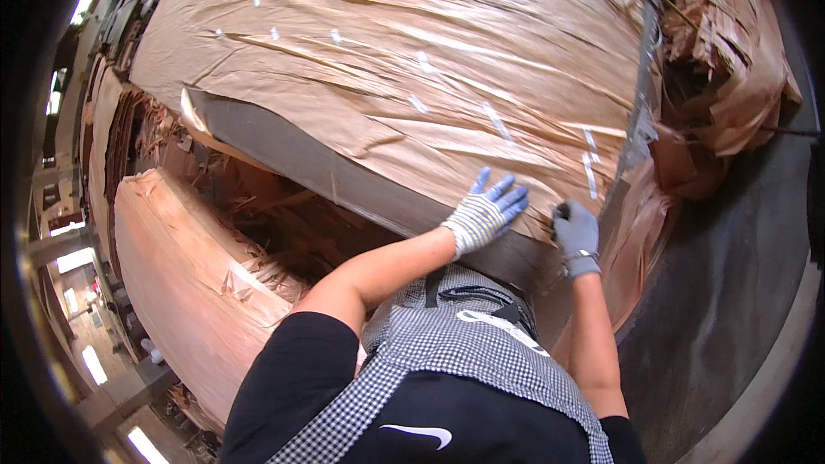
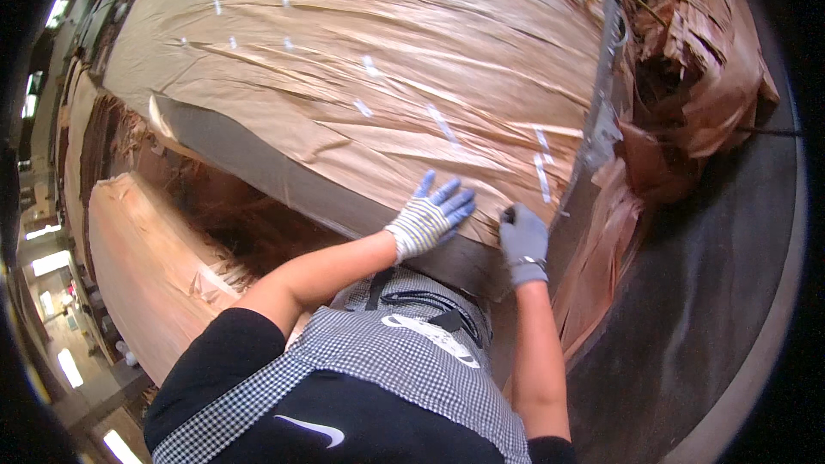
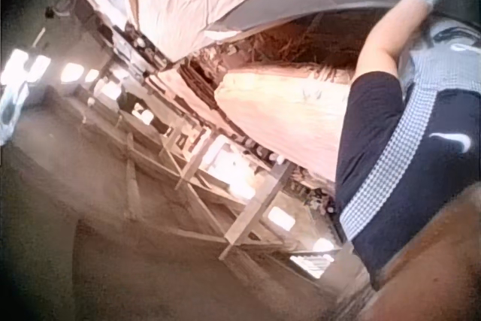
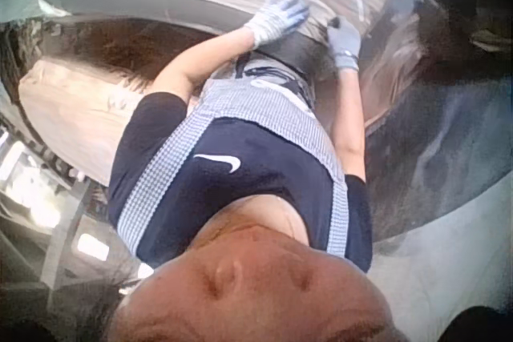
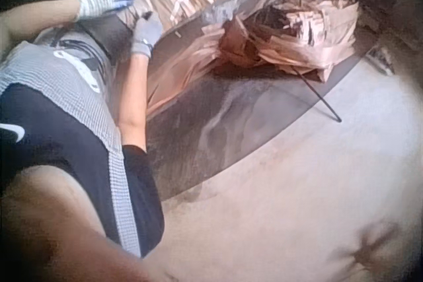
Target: The person prepares a stack of wood veneers by removing large protective sheets and then applies small pieces of tape to the edges of the veneers to secure them together.
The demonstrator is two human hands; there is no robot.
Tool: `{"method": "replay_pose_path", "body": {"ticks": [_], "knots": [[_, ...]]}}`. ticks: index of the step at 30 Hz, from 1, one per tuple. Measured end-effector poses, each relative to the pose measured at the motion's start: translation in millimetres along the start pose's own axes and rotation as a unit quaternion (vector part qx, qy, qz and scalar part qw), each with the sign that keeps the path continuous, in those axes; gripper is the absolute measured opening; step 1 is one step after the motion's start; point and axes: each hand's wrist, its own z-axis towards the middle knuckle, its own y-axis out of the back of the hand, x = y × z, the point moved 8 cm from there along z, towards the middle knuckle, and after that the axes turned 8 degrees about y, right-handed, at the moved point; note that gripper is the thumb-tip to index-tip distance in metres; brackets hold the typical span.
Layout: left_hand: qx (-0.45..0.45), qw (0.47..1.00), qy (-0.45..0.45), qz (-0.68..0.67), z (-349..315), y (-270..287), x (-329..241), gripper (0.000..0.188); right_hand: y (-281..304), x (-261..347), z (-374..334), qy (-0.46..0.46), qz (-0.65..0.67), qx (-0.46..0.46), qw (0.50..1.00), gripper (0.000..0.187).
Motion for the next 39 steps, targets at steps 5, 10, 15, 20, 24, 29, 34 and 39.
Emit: {"method": "replay_pose_path", "body": {"ticks": [5, 10, 15, 20, 24, 29, 34, 39], "knots": [[-0.054, 0.996, 0.029, -0.071, -21, 49, 66, 0.048, -13, 14, -8, -0.097, 0.376, -0.002, 0.921, 0.015], [-0.099, 0.949, 0.281, 0.103, -93, 113, 275, 0.047, -32, 85, 3, -0.181, 0.419, 0.051, 0.888, 0.014], [-0.082, 0.983, 0.138, 0.094, -95, 125, 346, 0.050, -64, 206, 63, -0.117, 0.439, 0.082, 0.887, 0.023], [-0.018, 0.994, 0.095, 0.058, -86, 122, 352, 0.047, -93, 299, 130, -0.094, 0.459, 0.071, 0.880, 0.023], [-0.064, 0.996, 0.066, 0.014, -91, 127, 354, 0.049, -131, 333, 175, -0.106, 0.458, 0.096, 0.878, 0.020], [-0.142, 0.981, 0.128, -0.003, -85, 130, 353, 0.057, -150, 325, 191, -0.116, 0.292, 0.092, 0.945, 0.027], [-0.096, 0.982, 0.155, 0.052, -71, 128, 347, 0.054, -122, 322, 182, 0.040, 0.012, 0.029, 0.999, 0.042], [-0.143, 0.979, 0.142, 0.024, -65, 124, 331, 0.051, -99, 214, 86, -0.045, 0.209, 0.100, 0.972, 0.031]]}}
